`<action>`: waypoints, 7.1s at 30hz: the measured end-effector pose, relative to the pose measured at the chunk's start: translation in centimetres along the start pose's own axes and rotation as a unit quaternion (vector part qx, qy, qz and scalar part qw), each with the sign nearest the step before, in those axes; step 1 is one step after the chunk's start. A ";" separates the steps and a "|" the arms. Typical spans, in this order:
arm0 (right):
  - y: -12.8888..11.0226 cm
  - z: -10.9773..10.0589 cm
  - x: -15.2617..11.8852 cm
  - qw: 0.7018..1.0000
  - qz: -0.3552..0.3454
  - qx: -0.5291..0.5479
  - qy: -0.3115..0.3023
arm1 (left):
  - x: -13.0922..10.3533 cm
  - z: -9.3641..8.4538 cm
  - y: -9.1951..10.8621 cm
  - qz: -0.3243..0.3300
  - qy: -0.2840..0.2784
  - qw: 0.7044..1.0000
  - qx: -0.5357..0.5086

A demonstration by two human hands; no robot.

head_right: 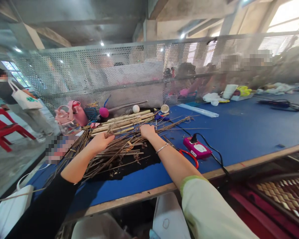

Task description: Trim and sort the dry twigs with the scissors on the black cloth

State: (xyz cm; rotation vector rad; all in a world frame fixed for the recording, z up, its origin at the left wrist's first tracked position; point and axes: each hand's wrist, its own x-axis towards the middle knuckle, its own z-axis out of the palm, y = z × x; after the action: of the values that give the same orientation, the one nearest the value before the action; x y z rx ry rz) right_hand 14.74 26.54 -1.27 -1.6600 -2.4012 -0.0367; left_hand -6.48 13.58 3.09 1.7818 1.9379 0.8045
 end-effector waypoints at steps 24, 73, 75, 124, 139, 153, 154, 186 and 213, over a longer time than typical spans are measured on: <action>1.7 -1.5 2.0 0.997 -0.074 -0.021 -0.005 | -4.7 0.7 -0.6 -0.001 -0.083 0.929 0.361; -1.4 -4.6 -3.7 0.923 -0.355 0.107 0.103 | -3.0 -0.4 2.8 0.057 0.043 0.947 0.314; -1.1 -4.6 -4.0 0.922 -0.358 0.114 0.090 | -2.9 -0.4 2.6 0.043 0.032 0.944 0.324; -5.0 -3.7 -11.4 0.888 -0.199 0.385 0.154 | -5.0 2.3 3.8 -0.009 0.072 0.986 -0.151; -5.6 -1.5 -12.4 0.866 -0.065 0.482 0.118 | -8.1 4.3 1.5 -0.198 0.096 0.695 -0.685; -6.8 -0.9 -13.2 0.848 -0.070 0.518 0.094 | -7.8 9.6 4.2 -0.158 0.056 0.708 -0.686; -6.8 -1.0 -13.2 0.854 -0.072 0.505 0.103 | -7.9 9.6 4.0 -0.166 0.065 0.707 -0.684; -7.1 -3.4 -15.0 0.892 -0.158 0.423 0.020 | -10.6 8.3 4.2 -0.142 0.046 0.704 -0.695; -7.3 -2.4 -15.2 0.956 -0.196 0.215 -0.031 | -12.7 3.2 -0.5 -0.148 0.217 0.650 -0.713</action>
State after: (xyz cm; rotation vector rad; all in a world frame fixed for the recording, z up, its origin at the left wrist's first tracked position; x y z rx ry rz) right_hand 13.49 9.52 -1.15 -0.9976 -2.5127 0.4471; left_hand -3.38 1.51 -0.87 0.2707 0.9321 1.9295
